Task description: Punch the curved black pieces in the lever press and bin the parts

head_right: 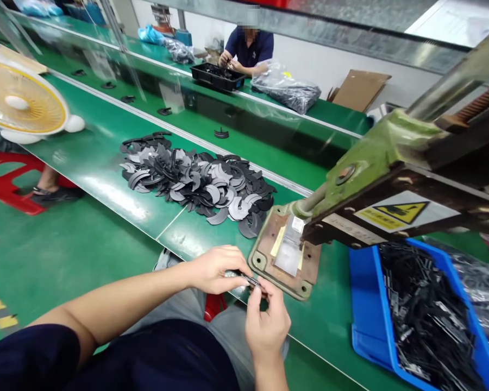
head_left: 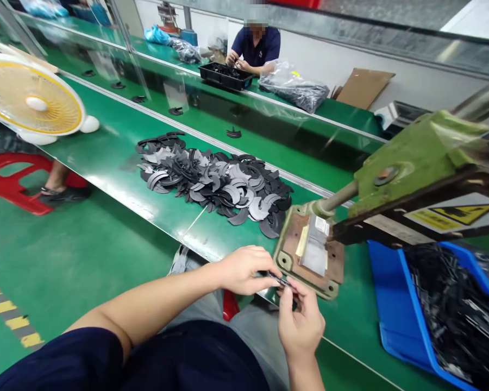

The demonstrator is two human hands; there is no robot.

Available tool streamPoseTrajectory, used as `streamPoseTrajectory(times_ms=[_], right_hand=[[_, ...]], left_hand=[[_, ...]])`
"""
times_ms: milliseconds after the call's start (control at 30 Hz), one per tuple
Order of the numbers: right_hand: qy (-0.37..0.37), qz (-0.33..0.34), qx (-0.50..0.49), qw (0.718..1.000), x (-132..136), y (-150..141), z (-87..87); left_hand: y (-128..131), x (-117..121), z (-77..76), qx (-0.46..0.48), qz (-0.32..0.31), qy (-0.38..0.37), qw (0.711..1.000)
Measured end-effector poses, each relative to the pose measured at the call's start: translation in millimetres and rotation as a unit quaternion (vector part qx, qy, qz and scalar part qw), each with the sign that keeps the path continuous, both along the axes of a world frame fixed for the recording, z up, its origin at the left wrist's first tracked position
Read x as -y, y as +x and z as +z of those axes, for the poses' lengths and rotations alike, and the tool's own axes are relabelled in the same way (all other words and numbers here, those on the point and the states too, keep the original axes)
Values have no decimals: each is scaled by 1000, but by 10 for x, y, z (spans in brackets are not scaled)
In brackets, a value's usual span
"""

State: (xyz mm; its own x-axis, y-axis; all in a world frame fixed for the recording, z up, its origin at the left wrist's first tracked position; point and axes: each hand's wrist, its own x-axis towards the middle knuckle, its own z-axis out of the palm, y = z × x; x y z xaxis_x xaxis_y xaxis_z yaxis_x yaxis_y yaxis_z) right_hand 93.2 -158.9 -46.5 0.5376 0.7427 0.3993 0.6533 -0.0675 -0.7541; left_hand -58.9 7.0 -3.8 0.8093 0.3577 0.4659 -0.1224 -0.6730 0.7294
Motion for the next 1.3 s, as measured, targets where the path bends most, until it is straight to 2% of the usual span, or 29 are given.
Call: streamPoseTrajectory(times_ms=[233, 500, 767, 1300], right_hand=[[3, 10, -12, 1000, -2, -16, 58], [-1, 6, -4, 1000, -5, -6, 37], [-4, 16, 17, 1000, -17, -42, 130], [25, 41, 21, 999, -35, -44, 192]], left_hand=[[10, -7, 11, -10, -4, -6, 1000], [23, -15, 11, -9, -6, -11, 1000], [5, -13, 42, -14, -13, -30, 999], [13, -9, 82, -13, -14, -35, 999]])
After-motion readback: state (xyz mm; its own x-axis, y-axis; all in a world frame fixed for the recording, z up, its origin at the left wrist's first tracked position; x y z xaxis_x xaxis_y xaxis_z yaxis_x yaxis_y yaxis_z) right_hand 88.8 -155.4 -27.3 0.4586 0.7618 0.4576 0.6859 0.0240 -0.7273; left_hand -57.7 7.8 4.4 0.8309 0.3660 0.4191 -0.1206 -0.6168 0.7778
